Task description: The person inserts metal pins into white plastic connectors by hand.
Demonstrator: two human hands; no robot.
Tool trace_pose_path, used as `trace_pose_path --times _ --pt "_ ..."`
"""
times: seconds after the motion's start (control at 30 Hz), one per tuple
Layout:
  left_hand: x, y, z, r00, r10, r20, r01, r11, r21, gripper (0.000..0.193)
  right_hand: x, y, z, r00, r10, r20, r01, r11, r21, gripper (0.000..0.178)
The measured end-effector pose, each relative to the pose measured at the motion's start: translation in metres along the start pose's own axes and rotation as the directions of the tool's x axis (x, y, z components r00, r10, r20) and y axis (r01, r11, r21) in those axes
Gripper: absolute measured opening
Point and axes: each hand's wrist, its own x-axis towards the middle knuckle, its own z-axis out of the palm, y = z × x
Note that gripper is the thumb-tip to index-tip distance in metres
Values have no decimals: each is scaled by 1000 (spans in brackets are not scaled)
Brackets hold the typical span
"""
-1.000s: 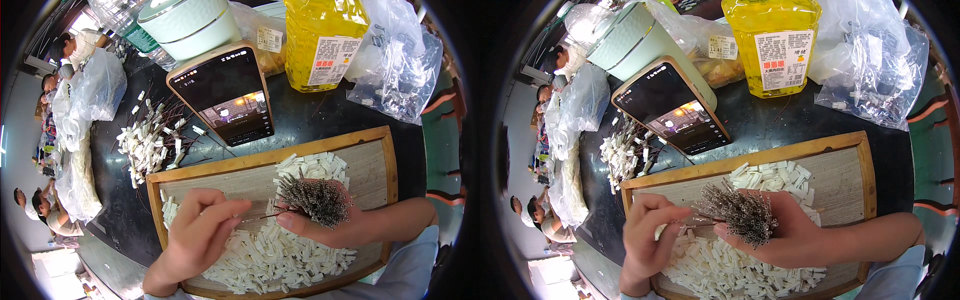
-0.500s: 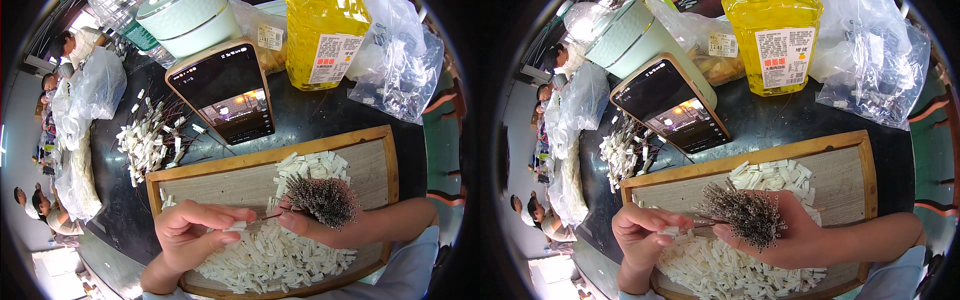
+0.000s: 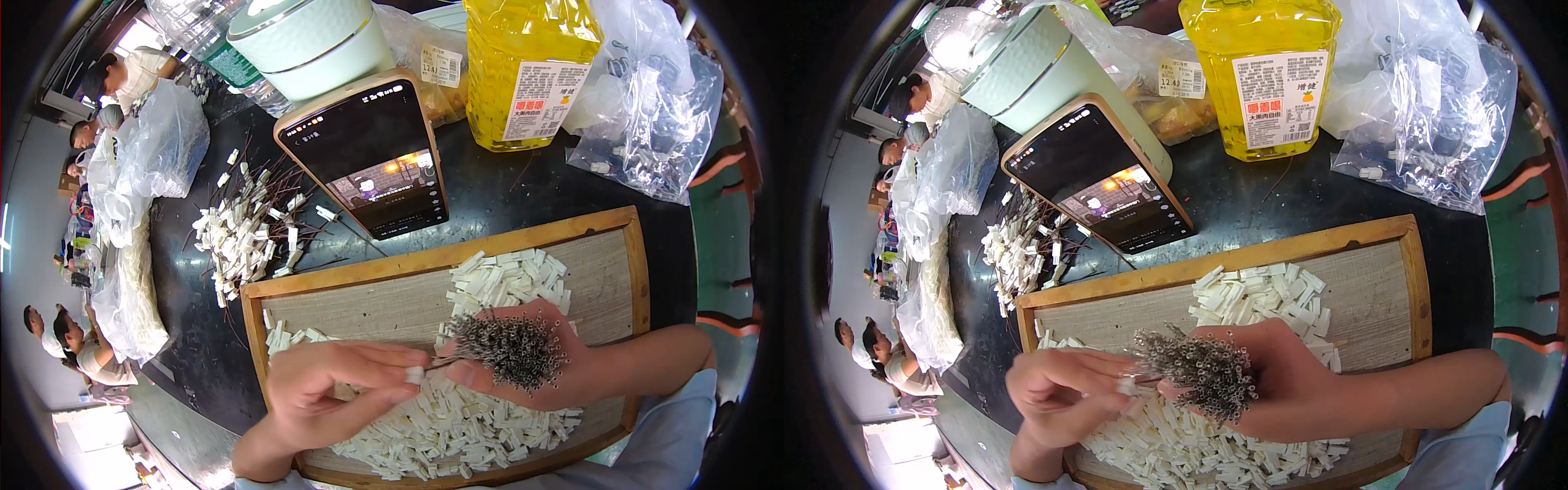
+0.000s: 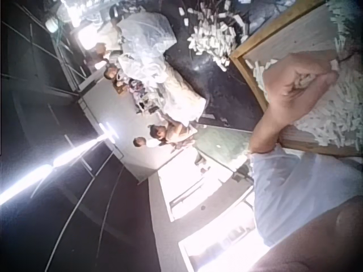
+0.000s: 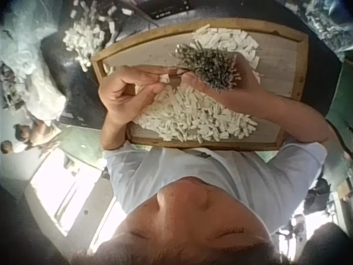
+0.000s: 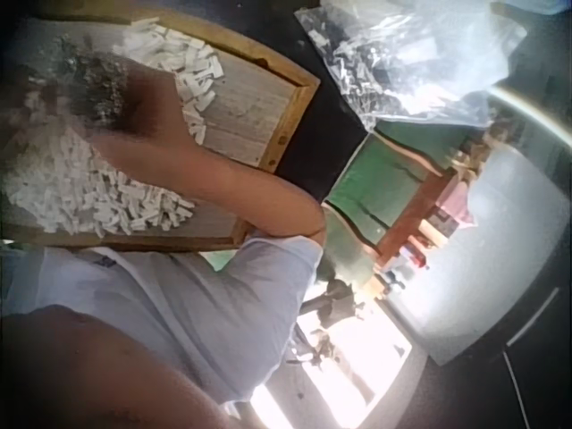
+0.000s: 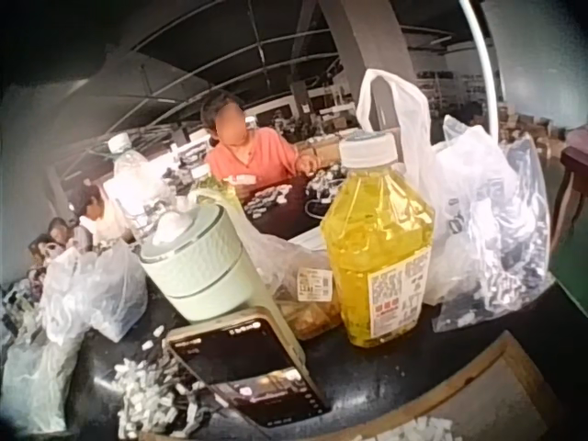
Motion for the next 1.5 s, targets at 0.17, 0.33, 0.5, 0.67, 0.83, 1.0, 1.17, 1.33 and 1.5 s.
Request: trace_pose_path --times 0.17,0.33,0.5,0.67,0.83,1.0,1.17,1.33,1.5 --pt "8 7 -49 787 70 -613 125 955 269 17 2 0 -4 984 180 1 -179 980 -85 19" --pt "0 17 -67 996 -89 18 27 480 877 23 3 -6 -6 946 316 72 -321 944 74 20" --pt "3 3 -40 970 -225 88 23 450 893 17 0 4 -5 983 184 4 -183 981 -65 22" --pt "3 -6 -35 980 -180 86 16 497 867 16 -1 0 -4 952 306 -11 -302 945 126 24" --pt "9 -1 -29 988 -138 75 9 525 851 17 0 3 -6 964 265 12 -265 960 95 23" --pt "11 -15 -24 983 -108 148 -73 512 856 20 4 -6 -5 961 275 -18 -276 960 -52 21" --pt "8 0 0 1000 -5 2 3 896 444 21 2 -5 -6 979 202 -18 -202 977 -73 21" --pt "12 -2 -3 994 78 81 -105 904 414 33 3 -5 -5 978 206 -12 -206 976 -76 24" --pt "10 -7 2 984 136 115 -174 877 447 31 -1 8 -2 987 160 10 -160 983 85 20"
